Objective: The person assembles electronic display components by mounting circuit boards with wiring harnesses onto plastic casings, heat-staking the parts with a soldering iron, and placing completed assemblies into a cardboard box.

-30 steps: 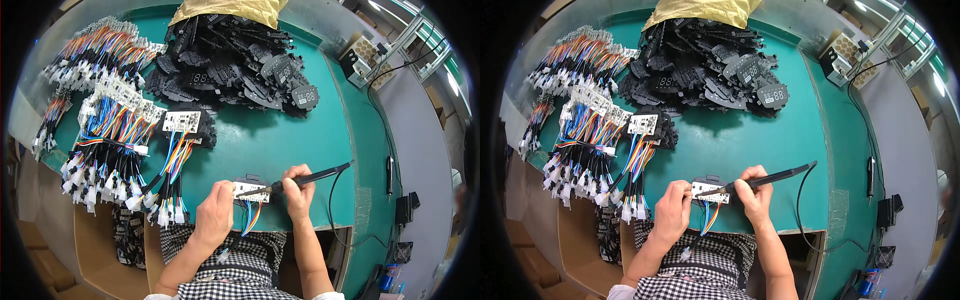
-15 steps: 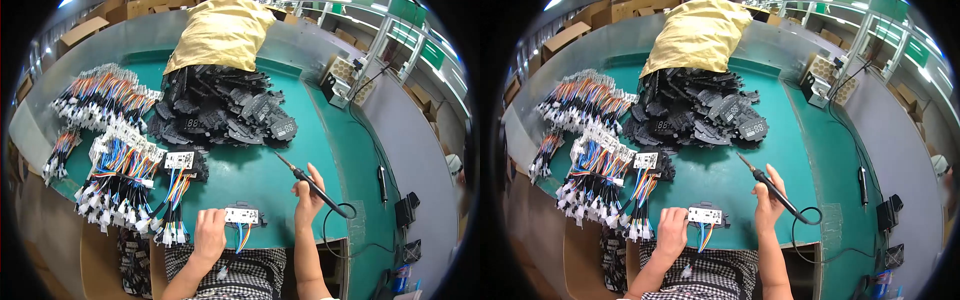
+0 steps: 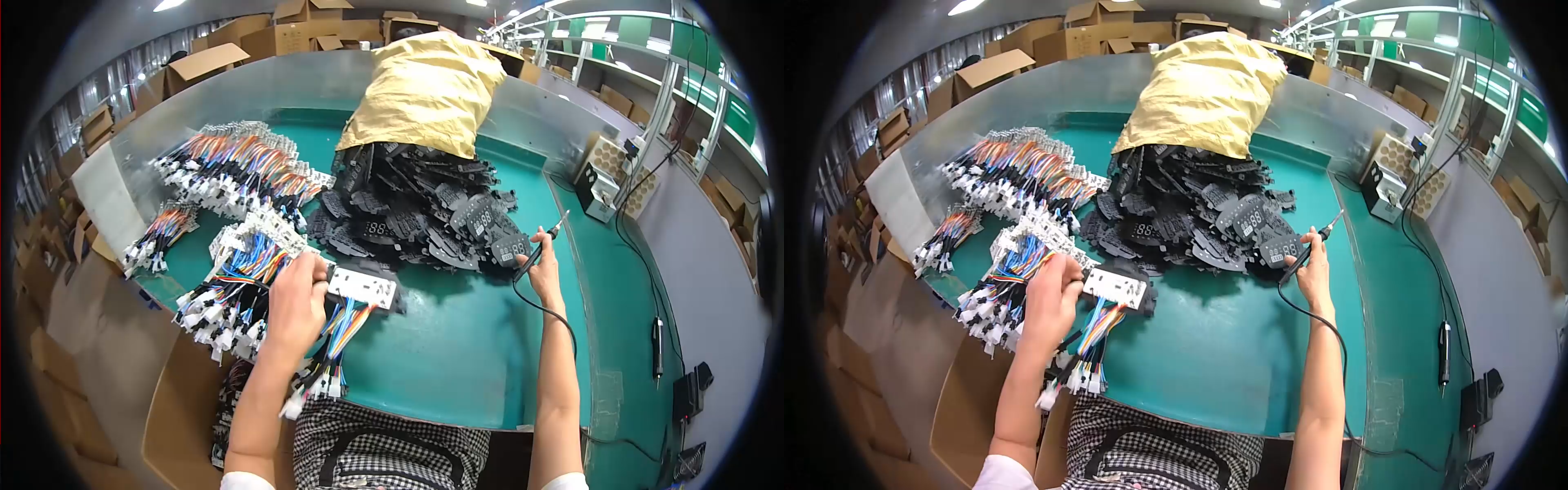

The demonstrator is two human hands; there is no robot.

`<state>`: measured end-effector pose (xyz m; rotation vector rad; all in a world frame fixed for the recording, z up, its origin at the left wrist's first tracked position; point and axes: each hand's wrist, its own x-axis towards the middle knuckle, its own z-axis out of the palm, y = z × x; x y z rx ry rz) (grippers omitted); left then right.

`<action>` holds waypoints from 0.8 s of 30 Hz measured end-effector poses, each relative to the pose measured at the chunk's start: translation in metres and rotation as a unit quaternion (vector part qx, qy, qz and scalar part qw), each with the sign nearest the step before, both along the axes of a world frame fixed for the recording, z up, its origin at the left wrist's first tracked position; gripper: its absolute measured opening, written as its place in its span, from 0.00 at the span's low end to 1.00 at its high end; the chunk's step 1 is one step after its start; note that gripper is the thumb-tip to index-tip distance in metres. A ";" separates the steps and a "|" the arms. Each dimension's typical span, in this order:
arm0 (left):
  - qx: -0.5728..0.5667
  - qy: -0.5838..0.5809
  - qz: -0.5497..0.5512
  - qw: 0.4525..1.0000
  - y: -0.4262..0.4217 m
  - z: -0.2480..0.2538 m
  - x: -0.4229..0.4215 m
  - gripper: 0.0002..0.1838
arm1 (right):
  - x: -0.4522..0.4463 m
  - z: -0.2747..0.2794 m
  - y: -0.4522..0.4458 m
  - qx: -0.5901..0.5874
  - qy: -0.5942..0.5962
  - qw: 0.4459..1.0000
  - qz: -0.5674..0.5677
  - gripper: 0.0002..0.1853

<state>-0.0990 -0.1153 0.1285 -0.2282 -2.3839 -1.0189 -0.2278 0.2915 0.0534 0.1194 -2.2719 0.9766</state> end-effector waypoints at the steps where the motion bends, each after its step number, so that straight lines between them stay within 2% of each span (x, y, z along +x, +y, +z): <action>1: 0.019 -0.003 0.004 1.000 -0.008 -0.005 -0.014 0.11 | -0.004 0.005 0.000 0.030 -0.021 0.999 0.022 0.26; 3: 0.031 -0.010 0.004 0.999 -0.020 -0.020 -0.035 0.10 | -0.011 0.011 0.001 0.049 -0.025 0.998 0.037 0.29; 5: -0.009 -0.042 -0.002 0.999 -0.026 -0.038 -0.050 0.11 | -0.014 0.013 0.003 0.086 -0.099 0.988 0.077 0.30; 7: -0.045 -0.034 -0.001 0.998 -0.026 -0.052 -0.056 0.11 | -0.015 0.015 0.003 0.105 -0.099 0.987 0.077 0.30; 10: -0.030 -0.052 -0.005 0.998 -0.018 -0.050 -0.052 0.11 | -0.013 0.019 -0.001 0.134 -0.100 0.984 0.069 0.29; 11: -0.062 -0.036 0.004 0.997 -0.016 -0.050 -0.051 0.11 | -0.012 0.019 -0.002 0.136 -0.105 0.983 0.070 0.29; 13: -0.096 -0.014 0.002 0.995 -0.014 -0.048 -0.046 0.10 | -0.007 0.015 -0.001 0.169 -0.054 0.984 0.034 0.25; 15: -0.119 -0.010 0.015 0.993 -0.014 -0.045 -0.042 0.08 | 0.008 0.017 -0.006 0.144 -0.078 0.986 0.044 0.22; 17: -0.107 -0.008 0.009 0.994 -0.015 -0.044 -0.040 0.07 | 0.037 0.018 -0.017 -0.049 -0.092 0.983 0.152 0.20; 18: -0.116 0.006 0.019 0.993 -0.015 -0.040 -0.039 0.07 | 0.050 0.014 -0.024 -0.019 -0.035 0.983 0.178 0.18; 21: -0.103 -0.001 -0.007 0.995 -0.010 -0.035 -0.035 0.08 | 0.107 0.013 -0.060 0.094 -0.019 0.978 0.187 0.18; 23: -0.104 0.036 0.008 0.994 0.005 -0.024 -0.022 0.06 | 0.143 0.011 -0.083 0.064 -0.072 0.973 0.211 0.17; 24: -0.084 0.057 -0.002 0.995 0.015 -0.017 -0.012 0.07 | 0.155 0.005 -0.092 0.082 -0.057 0.971 0.219 0.17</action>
